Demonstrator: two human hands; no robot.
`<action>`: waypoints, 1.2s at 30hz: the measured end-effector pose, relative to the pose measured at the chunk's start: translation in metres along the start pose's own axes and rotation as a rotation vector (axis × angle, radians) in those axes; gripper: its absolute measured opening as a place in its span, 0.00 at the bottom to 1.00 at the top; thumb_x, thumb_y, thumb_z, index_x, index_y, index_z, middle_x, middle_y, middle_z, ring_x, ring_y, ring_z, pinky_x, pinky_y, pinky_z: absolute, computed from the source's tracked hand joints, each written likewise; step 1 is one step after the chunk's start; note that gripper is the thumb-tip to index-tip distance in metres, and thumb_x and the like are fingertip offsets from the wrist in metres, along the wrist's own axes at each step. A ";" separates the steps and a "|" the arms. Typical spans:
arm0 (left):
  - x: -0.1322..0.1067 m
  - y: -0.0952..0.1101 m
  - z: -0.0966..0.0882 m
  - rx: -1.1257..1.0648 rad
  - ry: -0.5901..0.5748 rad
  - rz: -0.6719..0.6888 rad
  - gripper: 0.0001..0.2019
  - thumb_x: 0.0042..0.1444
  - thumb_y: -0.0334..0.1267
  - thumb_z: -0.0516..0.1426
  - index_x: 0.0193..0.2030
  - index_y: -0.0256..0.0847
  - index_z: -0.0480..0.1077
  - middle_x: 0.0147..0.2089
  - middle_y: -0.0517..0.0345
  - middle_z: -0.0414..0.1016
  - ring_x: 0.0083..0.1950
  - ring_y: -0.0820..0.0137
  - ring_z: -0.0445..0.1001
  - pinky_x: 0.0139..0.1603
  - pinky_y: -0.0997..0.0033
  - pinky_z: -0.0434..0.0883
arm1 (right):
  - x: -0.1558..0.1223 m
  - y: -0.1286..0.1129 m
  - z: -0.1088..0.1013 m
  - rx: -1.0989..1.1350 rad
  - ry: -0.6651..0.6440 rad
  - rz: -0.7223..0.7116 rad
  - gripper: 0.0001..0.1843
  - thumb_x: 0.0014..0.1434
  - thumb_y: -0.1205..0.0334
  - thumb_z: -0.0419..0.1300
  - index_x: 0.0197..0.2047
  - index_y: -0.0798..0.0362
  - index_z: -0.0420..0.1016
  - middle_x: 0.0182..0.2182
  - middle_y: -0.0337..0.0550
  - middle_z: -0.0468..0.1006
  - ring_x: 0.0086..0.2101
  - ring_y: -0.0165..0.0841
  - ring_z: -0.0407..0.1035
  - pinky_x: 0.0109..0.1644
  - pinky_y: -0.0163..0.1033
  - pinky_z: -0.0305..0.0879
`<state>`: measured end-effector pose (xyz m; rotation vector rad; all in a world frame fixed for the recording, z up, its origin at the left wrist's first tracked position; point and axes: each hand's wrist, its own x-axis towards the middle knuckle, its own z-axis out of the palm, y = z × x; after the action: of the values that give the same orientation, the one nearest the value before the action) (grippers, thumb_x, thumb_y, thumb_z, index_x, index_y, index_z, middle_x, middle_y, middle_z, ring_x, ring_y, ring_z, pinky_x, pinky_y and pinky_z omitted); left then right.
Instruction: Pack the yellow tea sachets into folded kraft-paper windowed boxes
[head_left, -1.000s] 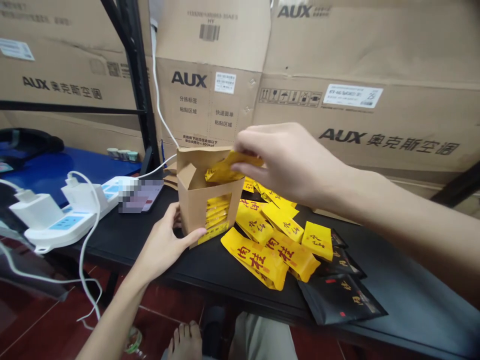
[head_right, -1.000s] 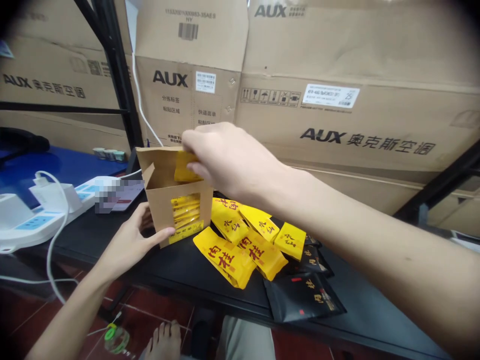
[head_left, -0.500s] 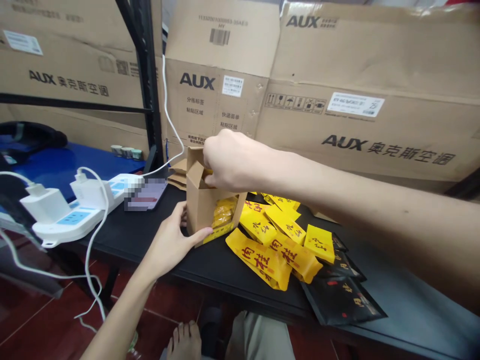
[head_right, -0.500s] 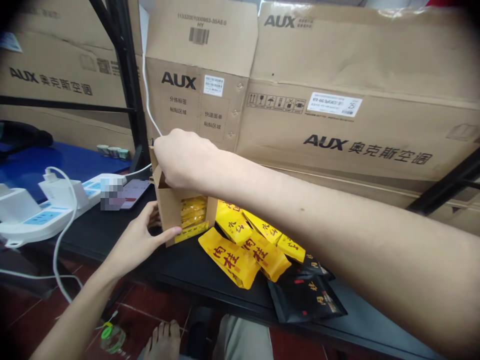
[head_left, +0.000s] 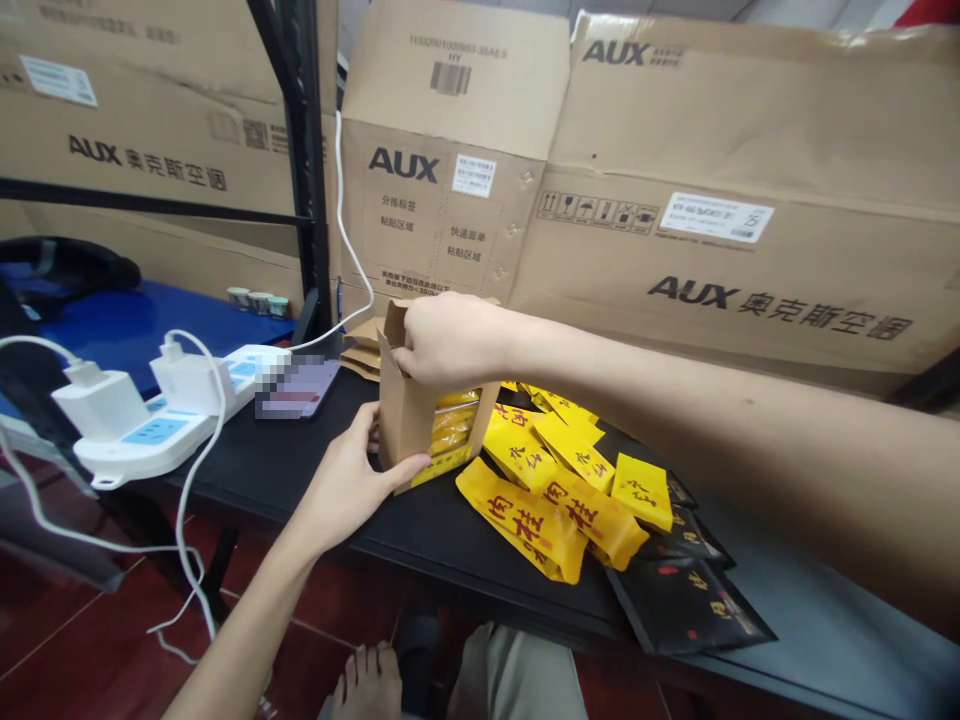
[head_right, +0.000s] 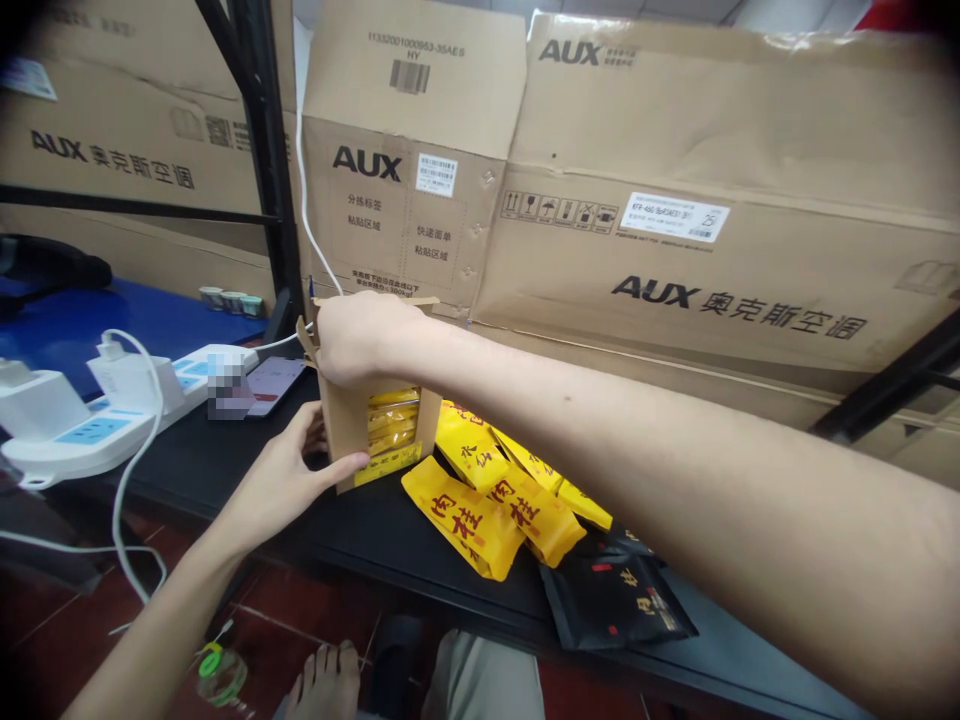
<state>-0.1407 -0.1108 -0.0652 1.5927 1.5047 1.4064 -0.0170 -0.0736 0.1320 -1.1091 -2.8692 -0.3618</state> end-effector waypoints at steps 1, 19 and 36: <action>0.000 0.001 0.000 -0.002 -0.001 -0.004 0.31 0.50 0.54 0.69 0.57 0.45 0.68 0.59 0.46 0.83 0.61 0.49 0.81 0.62 0.48 0.77 | -0.001 -0.001 -0.001 0.001 -0.027 0.012 0.15 0.68 0.62 0.58 0.46 0.58 0.85 0.38 0.52 0.85 0.41 0.37 0.79 0.44 0.41 0.72; 0.000 -0.002 0.000 -0.005 -0.025 -0.042 0.32 0.49 0.56 0.70 0.57 0.47 0.68 0.58 0.51 0.83 0.59 0.51 0.81 0.63 0.49 0.75 | -0.019 0.020 -0.016 0.084 -0.333 -0.017 0.23 0.73 0.55 0.50 0.44 0.62 0.82 0.28 0.47 0.78 0.29 0.32 0.68 0.36 0.38 0.61; 0.001 -0.005 0.000 0.004 -0.031 -0.029 0.33 0.51 0.57 0.69 0.60 0.48 0.68 0.62 0.51 0.81 0.60 0.53 0.80 0.64 0.49 0.75 | -0.015 0.031 -0.018 -0.111 -0.362 0.025 0.27 0.75 0.53 0.46 0.54 0.63 0.81 0.35 0.50 0.81 0.33 0.35 0.71 0.39 0.42 0.62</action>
<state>-0.1427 -0.1089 -0.0696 1.5817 1.5069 1.3574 0.0140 -0.0651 0.1536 -1.3551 -3.1745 -0.3555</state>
